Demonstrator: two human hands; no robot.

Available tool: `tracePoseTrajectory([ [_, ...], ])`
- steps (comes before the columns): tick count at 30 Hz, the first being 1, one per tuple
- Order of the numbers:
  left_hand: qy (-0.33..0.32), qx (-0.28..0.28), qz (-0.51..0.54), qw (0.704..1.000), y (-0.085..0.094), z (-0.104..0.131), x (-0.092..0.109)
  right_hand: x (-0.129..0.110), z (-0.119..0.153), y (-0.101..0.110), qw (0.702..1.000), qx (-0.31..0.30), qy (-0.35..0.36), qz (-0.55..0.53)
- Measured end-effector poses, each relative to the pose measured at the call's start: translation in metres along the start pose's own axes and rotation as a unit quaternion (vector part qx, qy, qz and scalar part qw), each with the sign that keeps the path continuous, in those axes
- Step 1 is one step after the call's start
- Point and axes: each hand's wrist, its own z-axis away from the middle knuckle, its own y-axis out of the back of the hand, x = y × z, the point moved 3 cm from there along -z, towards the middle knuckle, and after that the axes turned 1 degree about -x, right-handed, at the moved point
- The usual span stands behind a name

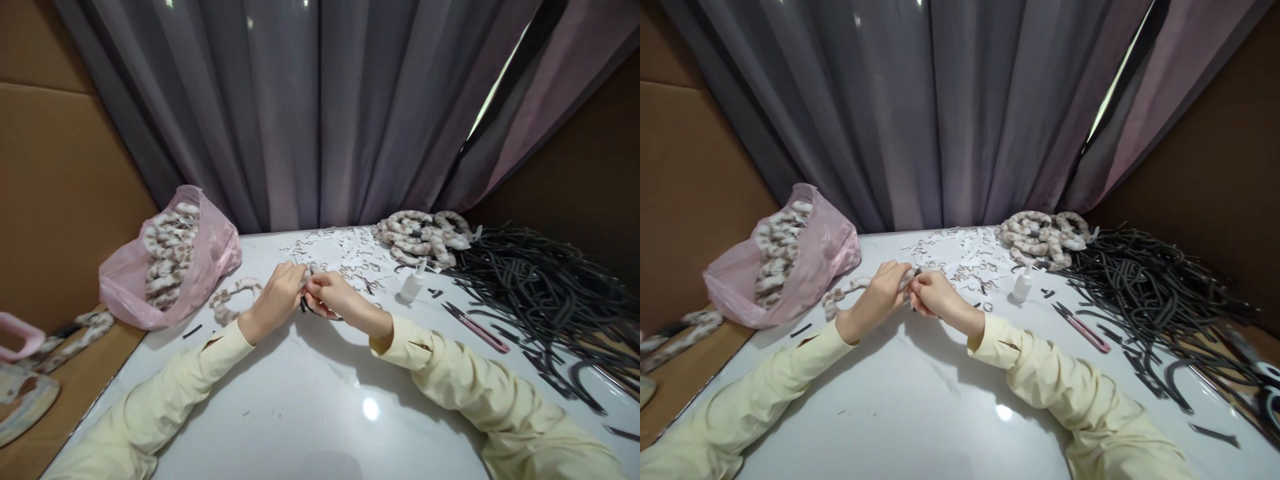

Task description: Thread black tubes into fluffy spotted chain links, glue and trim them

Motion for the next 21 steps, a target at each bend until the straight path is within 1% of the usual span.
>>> tracePoseTrajectory([
  [3, 0.016, -0.034, 0.017, 0.999, 0.0, -0.002, -0.002, -0.003, 0.004, 0.004, 0.99, 0.07, 0.046, 0.117],
  [6, 0.048, -0.028, 0.069, 0.996, 0.003, -0.006, -0.007, -0.008, 0.007, 0.007, 0.968, 0.099, 0.082, 0.217],
  [7, 0.064, -0.024, 0.093, 0.993, 0.006, -0.008, -0.009, -0.01, 0.007, 0.007, 0.952, 0.103, 0.099, 0.271],
  [9, 0.103, -0.027, 0.146, 0.984, 0.01, -0.011, -0.012, -0.011, 0.007, 0.008, 0.906, 0.112, 0.148, 0.38],
  [10, 0.122, -0.034, 0.174, 0.977, 0.012, -0.012, -0.013, -0.012, 0.006, 0.009, 0.886, 0.114, 0.179, 0.412],
  [11, 0.138, -0.041, 0.198, 0.969, 0.014, -0.013, -0.013, -0.012, 0.005, 0.009, 0.879, 0.113, 0.206, 0.415],
  [12, 0.151, -0.048, 0.219, 0.963, 0.016, -0.013, -0.012, -0.011, 0.003, 0.011, 0.891, 0.109, 0.223, 0.381],
  [13, 0.16, -0.053, 0.234, 0.957, 0.017, -0.014, -0.012, -0.01, 0.001, 0.014, 0.911, 0.104, 0.227, 0.328],
  [15, 0.171, -0.055, 0.247, 0.952, 0.019, -0.014, -0.01, -0.008, -0.004, 0.018, 0.949, 0.095, 0.206, 0.221],
  [16, 0.174, -0.056, 0.248, 0.951, 0.019, -0.014, -0.01, -0.007, -0.005, 0.02, 0.96, 0.094, 0.188, 0.184],
  [18, 0.179, -0.056, 0.251, 0.95, 0.018, -0.014, -0.009, -0.007, -0.007, 0.022, 0.972, 0.091, 0.16, 0.148],
  [21, 0.175, -0.039, 0.268, 0.947, 0.018, -0.013, -0.01, -0.008, -0.007, 0.021, 0.98, 0.078, 0.137, 0.123],
])
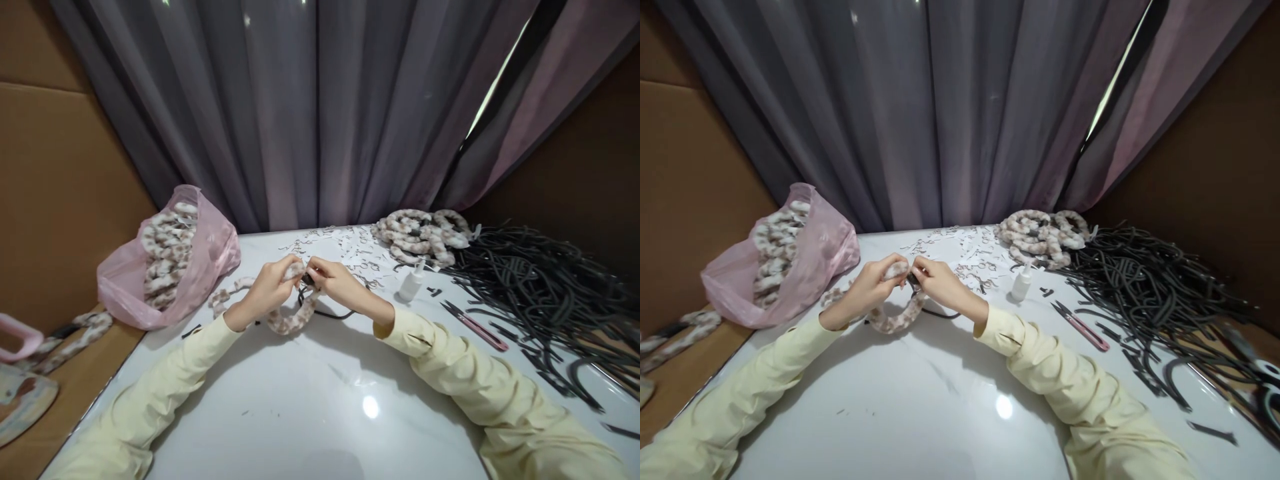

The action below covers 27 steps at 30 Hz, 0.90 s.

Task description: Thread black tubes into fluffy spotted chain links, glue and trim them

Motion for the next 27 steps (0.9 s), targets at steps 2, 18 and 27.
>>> tracePoseTrajectory([
  [2, -0.009, 0.005, 0.011, 1.0, 0.0, 0.001, 0.0, 0.001, 0.0, -0.002, 0.999, -0.01, -0.016, -0.026],
  [18, -0.041, -0.006, -0.013, 0.999, -0.002, 0.004, -0.001, 0.011, -0.004, -0.008, 0.969, -0.032, -0.075, -0.232],
  [27, -0.205, -0.038, -0.138, 0.968, -0.012, 0.011, 0.005, 0.014, -0.003, 0.027, 0.974, -0.175, -0.101, -0.108],
])
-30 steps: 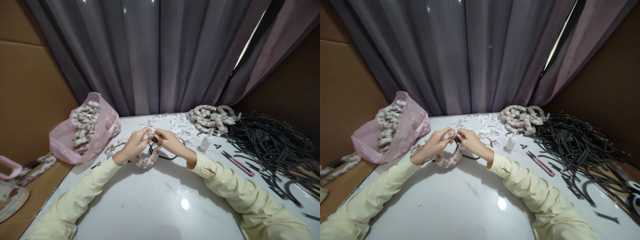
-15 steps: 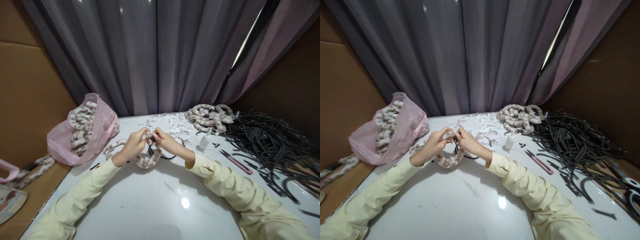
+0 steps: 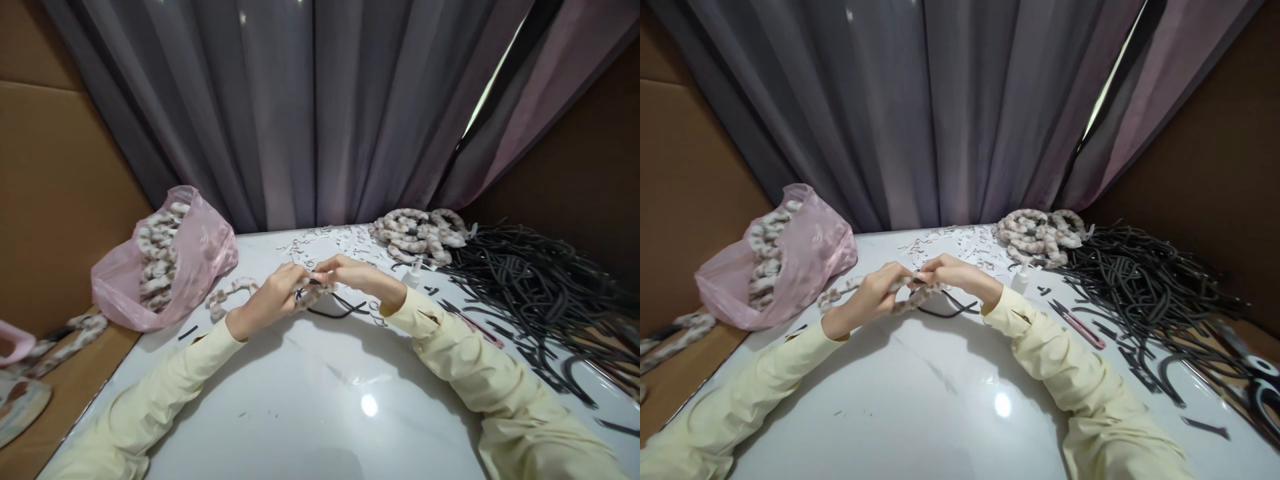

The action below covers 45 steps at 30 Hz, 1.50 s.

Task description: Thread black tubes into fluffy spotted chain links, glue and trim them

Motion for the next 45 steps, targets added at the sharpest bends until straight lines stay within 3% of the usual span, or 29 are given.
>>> tracePoseTrajectory([
  [6, -0.026, 0.004, -0.014, 1.0, -0.002, 0.002, 0.002, -0.016, 0.007, 0.002, 0.994, 0.052, 0.032, 0.088],
  [8, 0.003, 0.025, 0.014, 1.0, -0.001, 0.002, 0.002, -0.02, 0.008, 0.0, 0.989, 0.097, 0.04, 0.108],
  [11, 0.11, 0.045, 0.086, 0.989, 0.005, 0.0, 0.002, -0.022, 0.013, -0.004, 0.966, 0.177, 0.081, 0.169],
  [13, 0.19, 0.019, 0.15, 0.97, 0.008, -0.001, 0.004, -0.022, 0.021, -0.009, 0.934, 0.23, 0.154, 0.224],
  [16, 0.253, -0.081, 0.252, 0.93, 0.011, -0.002, 0.011, -0.021, 0.036, -0.022, 0.888, 0.263, 0.264, 0.271],
  [18, 0.258, -0.137, 0.287, 0.912, 0.012, 0.0, 0.016, -0.019, 0.046, -0.031, 0.867, 0.264, 0.295, 0.302],
  [20, 0.243, -0.169, 0.283, 0.912, 0.013, 0.001, 0.02, -0.018, 0.053, -0.038, 0.848, 0.266, 0.311, 0.337],
  [26, 0.243, -0.197, 0.241, 0.919, 0.011, 0.009, 0.025, -0.02, 0.06, -0.042, 0.805, 0.281, 0.353, 0.386],
  [31, 0.23, -0.191, 0.243, 0.923, 0.012, 0.009, 0.028, -0.017, 0.059, -0.042, 0.802, 0.279, 0.37, 0.375],
  [37, 0.223, -0.178, 0.239, 0.928, 0.01, 0.009, 0.03, -0.014, 0.058, -0.044, 0.83, 0.283, 0.383, 0.289],
  [45, 0.198, -0.15, 0.175, 0.953, 0.007, 0.011, 0.024, -0.003, 0.054, -0.048, 0.858, 0.263, 0.359, 0.255],
])
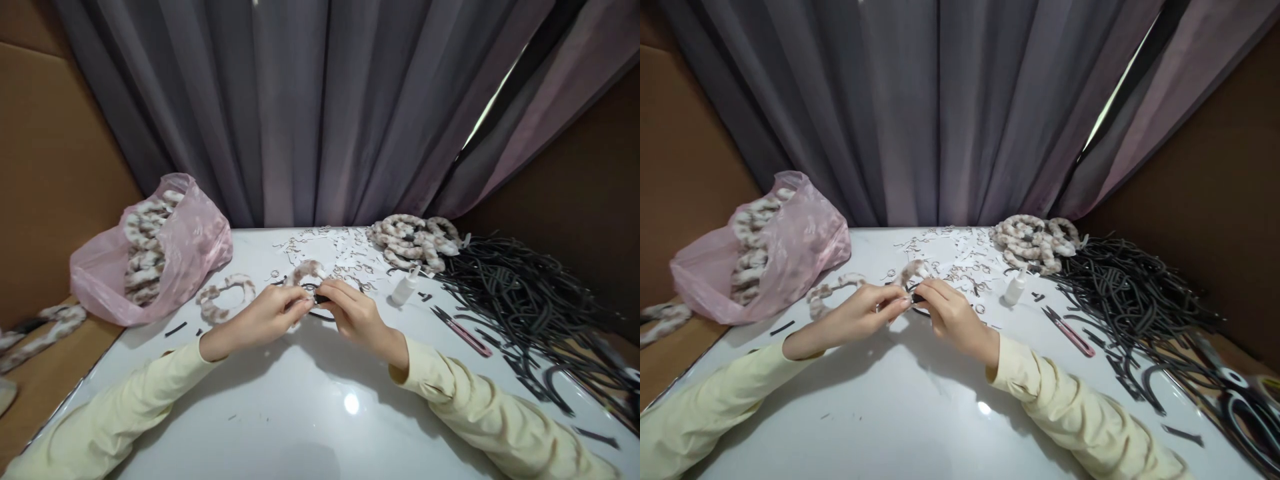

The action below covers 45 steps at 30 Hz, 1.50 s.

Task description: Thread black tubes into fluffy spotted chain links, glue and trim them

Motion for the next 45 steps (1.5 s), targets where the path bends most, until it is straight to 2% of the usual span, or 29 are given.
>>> tracePoseTrajectory([
  [3, -0.015, 0.007, 0.014, 1.0, -0.002, 0.0, 0.0, -0.003, -0.001, 0.001, 0.999, 0.017, -0.016, -0.022],
  [8, -0.001, 0.035, 0.061, 0.998, -0.006, 0.001, -0.001, -0.009, -0.003, 0.004, 0.996, 0.043, -0.057, -0.045],
  [12, 0.003, 0.047, 0.083, 0.995, -0.009, 0.003, 0.002, -0.005, -0.001, 0.0, 0.988, 0.064, -0.12, -0.073],
  [14, 0.003, 0.044, 0.087, 0.995, -0.007, 0.003, 0.004, -0.001, 0.002, -0.003, 0.979, 0.08, -0.148, -0.118],
  [16, 0.017, 0.019, 0.094, 0.995, -0.003, 0.003, 0.005, 0.003, 0.005, -0.005, 0.97, 0.088, -0.154, -0.166],
  [20, 0.062, -0.116, 0.156, 0.979, 0.007, -0.001, 0.004, 0.003, 0.006, -0.005, 0.972, 0.059, -0.136, -0.181],
  [22, 0.082, -0.154, 0.183, 0.967, 0.01, -0.002, 0.002, -0.001, 0.004, -0.002, 0.979, 0.037, -0.112, -0.166],
  [28, 0.104, -0.146, 0.252, 0.951, -0.004, -0.002, -0.001, -0.017, -0.001, 0.001, 0.987, -0.03, 0.001, -0.161],
  [33, 0.093, -0.151, 0.309, 0.934, -0.01, -0.001, -0.001, -0.015, -0.002, 0.003, 0.991, 0.003, 0.038, -0.131],
  [37, 0.089, -0.115, 0.288, 0.946, -0.007, 0.001, -0.002, -0.013, -0.003, 0.006, 0.991, 0.012, 0.033, -0.127],
  [45, 0.074, -0.033, 0.211, 0.974, -0.006, 0.009, 0.01, -0.02, -0.006, 0.011, 0.998, 0.016, 0.056, -0.03],
])
